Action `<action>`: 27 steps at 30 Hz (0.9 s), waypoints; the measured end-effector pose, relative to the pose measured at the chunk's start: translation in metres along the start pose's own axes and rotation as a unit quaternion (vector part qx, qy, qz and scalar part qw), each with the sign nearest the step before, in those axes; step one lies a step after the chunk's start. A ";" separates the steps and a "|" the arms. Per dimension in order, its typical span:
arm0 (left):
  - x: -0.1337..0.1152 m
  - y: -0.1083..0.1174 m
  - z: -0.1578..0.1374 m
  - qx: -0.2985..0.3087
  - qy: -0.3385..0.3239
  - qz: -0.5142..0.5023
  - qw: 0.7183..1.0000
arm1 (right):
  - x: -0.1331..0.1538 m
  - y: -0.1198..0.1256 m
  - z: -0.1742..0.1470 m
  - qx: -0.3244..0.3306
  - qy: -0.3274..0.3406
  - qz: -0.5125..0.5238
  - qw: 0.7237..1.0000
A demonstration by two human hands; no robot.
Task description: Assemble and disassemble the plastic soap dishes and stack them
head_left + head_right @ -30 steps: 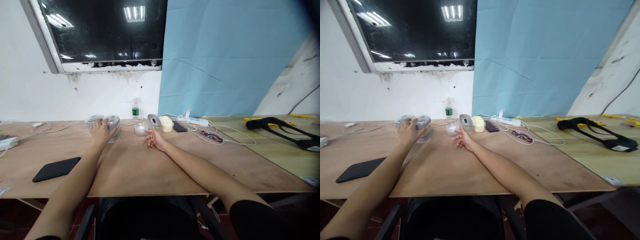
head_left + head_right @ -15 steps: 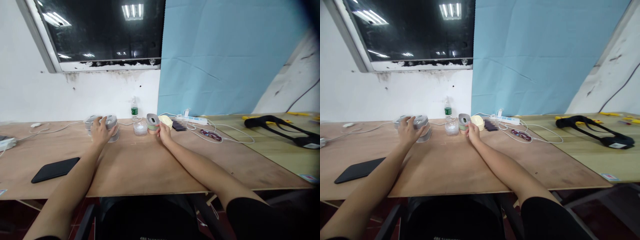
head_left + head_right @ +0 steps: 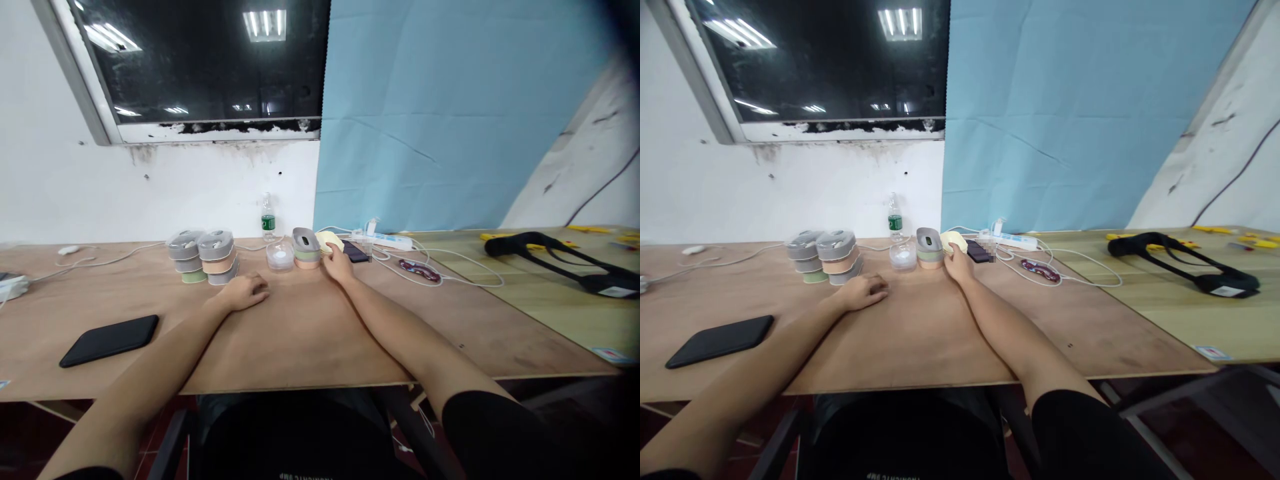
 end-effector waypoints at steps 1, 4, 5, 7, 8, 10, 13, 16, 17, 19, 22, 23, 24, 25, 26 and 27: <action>0.003 -0.001 0.000 -0.001 0.005 -0.004 1.000 | 0.000 -0.001 0.000 0.009 -0.011 -0.010 1.000; 0.014 -0.002 -0.002 -0.012 0.029 -0.019 0.999 | -0.004 -0.004 0.002 0.028 -0.035 -0.030 0.999; 0.017 -0.002 -0.002 -0.014 0.035 -0.025 0.999 | -0.006 -0.005 0.003 0.032 -0.037 -0.033 0.998; 0.021 -0.002 -0.003 -0.015 0.043 -0.038 0.998 | -0.009 -0.007 0.005 0.037 -0.037 -0.038 0.998; 0.022 -0.002 -0.003 -0.015 0.046 -0.042 0.998 | -0.010 -0.008 0.006 0.037 -0.036 -0.039 0.998; 0.023 -0.002 -0.003 -0.014 0.047 -0.043 0.998 | -0.013 -0.008 0.007 0.029 -0.039 -0.044 0.998; 0.022 -0.002 -0.003 -0.014 0.042 -0.035 0.998 | -0.017 -0.007 0.009 0.011 -0.052 -0.055 0.997; 0.022 -0.002 -0.003 -0.015 0.043 -0.033 0.998 | -0.021 -0.008 0.010 0.012 -0.062 -0.059 0.996; 0.022 -0.002 -0.003 -0.015 0.045 -0.035 0.998 | -0.022 -0.008 0.011 0.011 -0.064 -0.057 0.996; 0.023 -0.002 -0.003 -0.015 0.048 -0.039 0.998 | -0.024 -0.008 0.012 -0.001 -0.070 -0.047 0.996; 0.023 -0.003 -0.003 -0.014 0.047 -0.042 0.998 | -0.028 -0.005 0.013 -0.040 -0.090 -0.010 0.995; 0.023 -0.003 -0.003 -0.015 0.046 -0.042 0.998 | -0.029 -0.004 0.013 -0.056 -0.102 0.007 0.993; 0.023 -0.003 -0.003 -0.016 0.044 -0.041 0.998 | -0.030 -0.002 0.013 -0.072 -0.114 0.025 0.990; 0.023 -0.003 -0.003 -0.016 0.041 -0.039 0.998 | -0.030 0.000 0.013 -0.089 -0.125 0.042 0.987; 0.023 -0.003 -0.003 -0.017 0.040 -0.036 0.998 | -0.030 0.002 0.012 -0.106 -0.133 0.058 0.984; 0.024 -0.003 -0.003 -0.017 0.039 -0.034 0.999 | -0.029 0.005 0.011 -0.126 -0.136 0.074 0.980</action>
Point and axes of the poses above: each hand's wrist, its own z-axis towards the middle knuckle, its own y-axis out of the back of the hand, x = y × z, the point moved 5 cm from there along z, towards the middle knuckle, and after that the axes turned 1 degree about x, right-handed, at the moved point
